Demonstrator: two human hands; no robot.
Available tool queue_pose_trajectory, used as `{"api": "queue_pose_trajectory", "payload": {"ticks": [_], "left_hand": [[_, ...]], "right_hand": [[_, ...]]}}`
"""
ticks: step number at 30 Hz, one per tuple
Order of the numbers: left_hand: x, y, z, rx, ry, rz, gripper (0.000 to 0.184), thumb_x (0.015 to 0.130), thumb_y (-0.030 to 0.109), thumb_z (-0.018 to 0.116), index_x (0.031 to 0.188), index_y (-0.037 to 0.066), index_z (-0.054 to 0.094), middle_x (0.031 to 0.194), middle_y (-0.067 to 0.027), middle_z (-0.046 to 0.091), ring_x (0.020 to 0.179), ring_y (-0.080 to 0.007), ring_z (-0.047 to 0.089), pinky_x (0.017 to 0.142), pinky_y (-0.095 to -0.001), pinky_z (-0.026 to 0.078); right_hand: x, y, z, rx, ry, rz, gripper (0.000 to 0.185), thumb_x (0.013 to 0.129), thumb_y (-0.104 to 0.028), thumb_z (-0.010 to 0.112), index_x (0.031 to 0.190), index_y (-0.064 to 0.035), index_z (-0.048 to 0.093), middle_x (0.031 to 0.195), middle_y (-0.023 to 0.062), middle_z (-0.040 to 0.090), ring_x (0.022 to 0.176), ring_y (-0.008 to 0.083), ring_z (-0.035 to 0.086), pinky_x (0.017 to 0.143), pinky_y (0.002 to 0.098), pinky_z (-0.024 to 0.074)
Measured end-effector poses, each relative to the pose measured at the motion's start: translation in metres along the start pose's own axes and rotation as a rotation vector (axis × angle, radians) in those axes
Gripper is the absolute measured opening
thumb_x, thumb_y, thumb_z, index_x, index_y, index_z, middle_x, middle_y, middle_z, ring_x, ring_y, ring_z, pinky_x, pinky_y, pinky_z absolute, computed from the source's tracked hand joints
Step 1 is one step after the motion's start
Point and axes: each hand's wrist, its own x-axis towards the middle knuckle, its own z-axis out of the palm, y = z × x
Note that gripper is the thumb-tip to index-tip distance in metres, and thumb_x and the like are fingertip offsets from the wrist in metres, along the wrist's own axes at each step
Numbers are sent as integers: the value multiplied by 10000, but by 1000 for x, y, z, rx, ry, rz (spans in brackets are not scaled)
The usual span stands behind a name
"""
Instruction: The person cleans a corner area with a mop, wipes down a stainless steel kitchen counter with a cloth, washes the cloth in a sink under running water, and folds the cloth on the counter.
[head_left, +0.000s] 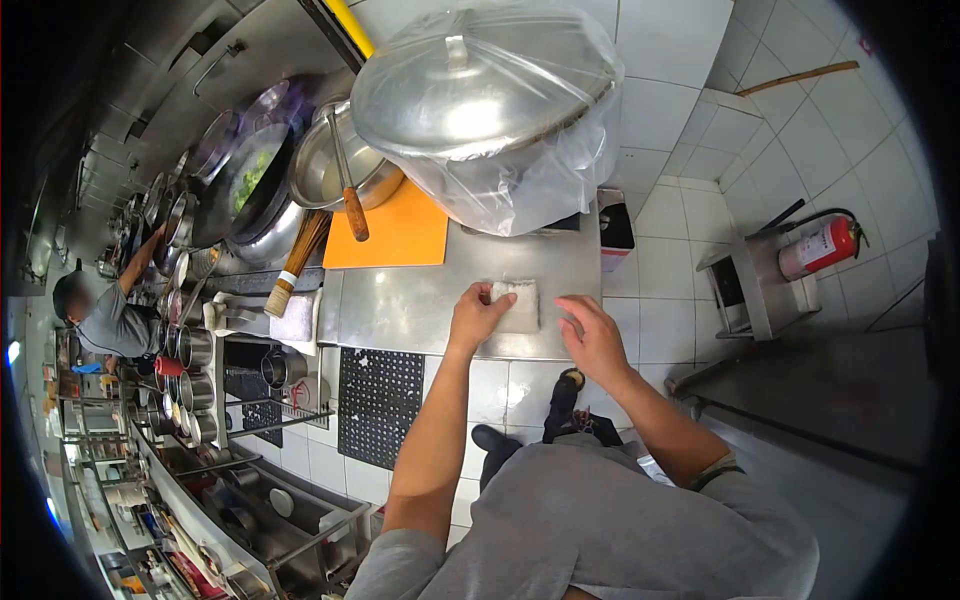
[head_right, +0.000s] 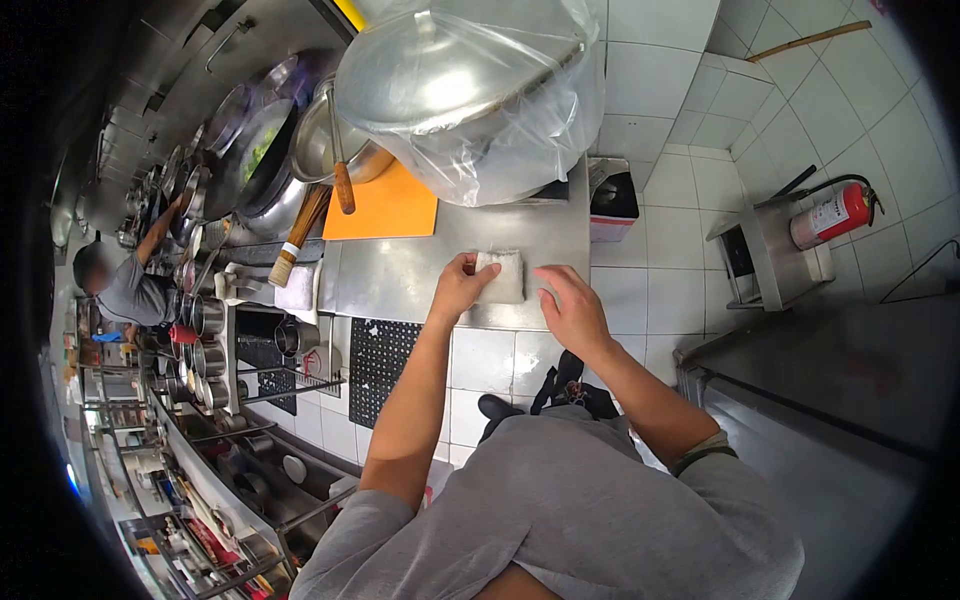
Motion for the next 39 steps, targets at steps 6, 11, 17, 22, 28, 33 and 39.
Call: {"api": "queue_pose_trajectory", "payload": {"ticks": [6, 11, 17, 22, 28, 33, 39], "left_hand": [[-8, 11, -2, -327, -15, -247, 378, 893, 324, 681, 997, -34, 617, 731, -31, 623, 608, -135, 565, 567, -274, 468], [-26, 29, -34, -453, 27, -311, 424, 926, 353, 638, 1123, -21, 594, 870, -69, 633, 769, -199, 621, 738, -309, 506], [-62, 65, -48, -404, -211, 104, 443, 969, 329, 593, 1243, -17, 555, 1124, -108, 629, 1007, -162, 588, 901, -280, 457], [-67, 50, -11, -528, 168, 14, 354, 987, 302, 575, 1112, -28, 607, 946, -81, 669, 846, -116, 581, 749, -266, 480], [-68, 88, -9, -306, 237, -22, 388, 953, 349, 616, 954, -38, 646, 732, -117, 660, 681, -183, 622, 627, -344, 481], [-46, 28, 29, 163, 204, 139, 438, 879, 363, 680, 1090, -18, 628, 889, -193, 648, 793, -388, 644, 719, -407, 513], [-140, -23, -51, 86, 264, 81, 481, 854, 210, 722, 1261, 21, 550, 1128, -195, 578, 925, -322, 629, 771, -387, 539]], "right_hand": [[28, 4, 32, -466, -240, -395, 575, 769, -112, 712, 1311, -98, 518, 1316, 102, 566, 1350, 285, 408, 1155, 516, 237], [64, -5, 21, -149, -285, -257, 471, 802, -98, 691, 1243, -85, 526, 1201, 112, 612, 1203, 293, 534, 1037, 413, 394], [100, -18, 0, 372, -678, 98, 331, 890, -170, 673, 1163, -51, 529, 1101, 72, 596, 1034, 127, 548, 869, 289, 457], [75, -12, 31, 575, -298, 388, 389, 905, -271, 664, 1187, -43, 524, 1067, 103, 637, 960, 177, 586, 790, 329, 471], [58, -37, 28, 85, -92, 390, 462, 930, -310, 626, 1251, -6, 492, 1097, 195, 606, 996, 319, 596, 841, 378, 470], [46, 27, 36, -510, 7, 57, 540, 925, -269, 593, 1358, 13, 435, 1357, 288, 436, 1218, 411, 482, 975, 474, 420], [19, -1, 75, -620, -27, 33, 619, 874, -264, 638, 1378, 29, 430, 1447, 304, 330, 1334, 487, 320, 1078, 584, 287]]}}
